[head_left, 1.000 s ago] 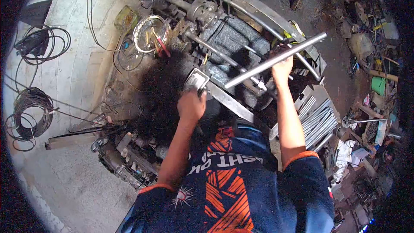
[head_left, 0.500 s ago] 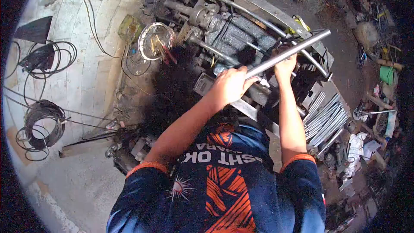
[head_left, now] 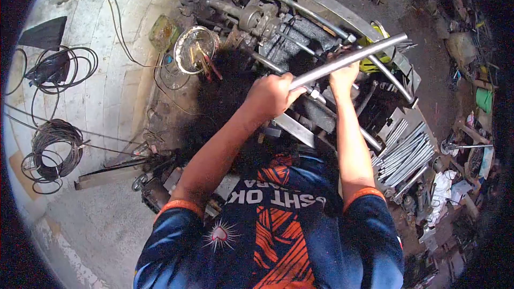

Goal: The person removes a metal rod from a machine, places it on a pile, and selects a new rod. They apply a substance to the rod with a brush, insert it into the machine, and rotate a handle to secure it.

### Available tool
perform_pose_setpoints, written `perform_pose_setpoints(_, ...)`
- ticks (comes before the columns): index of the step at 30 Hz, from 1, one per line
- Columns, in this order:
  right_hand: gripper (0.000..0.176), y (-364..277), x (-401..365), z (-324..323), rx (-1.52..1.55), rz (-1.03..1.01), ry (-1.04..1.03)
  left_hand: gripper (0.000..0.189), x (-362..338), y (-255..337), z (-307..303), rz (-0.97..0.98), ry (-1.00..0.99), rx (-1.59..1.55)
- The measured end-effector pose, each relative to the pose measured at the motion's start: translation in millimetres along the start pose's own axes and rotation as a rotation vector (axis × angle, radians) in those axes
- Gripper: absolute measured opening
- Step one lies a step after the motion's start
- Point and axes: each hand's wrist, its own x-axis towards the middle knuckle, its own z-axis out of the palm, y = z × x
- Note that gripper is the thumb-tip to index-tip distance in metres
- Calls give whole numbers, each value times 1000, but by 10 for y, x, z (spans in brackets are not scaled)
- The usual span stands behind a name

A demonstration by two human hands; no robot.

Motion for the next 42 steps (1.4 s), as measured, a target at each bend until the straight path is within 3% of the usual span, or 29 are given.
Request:
perform_pose_setpoints(13, 23, -161, 11, 7, -105, -66, -36, 41, 21, 72, -87, -126, -186, 88)
perform_pose_setpoints(18, 30, -170, 17, 11, -97, -190, -63, 44, 47, 66, -104, -170, -255, 110)
perform_pose_setpoints(36, 30, -100, -15, -1, -16, -120, -55, 48, 3, 91, -61, -104, -207, 191)
perform_pose_setpoints(42, 29, -207, 0, -30, -50, -191, -62, 47, 3, 102, -50, -131, -280, 238)
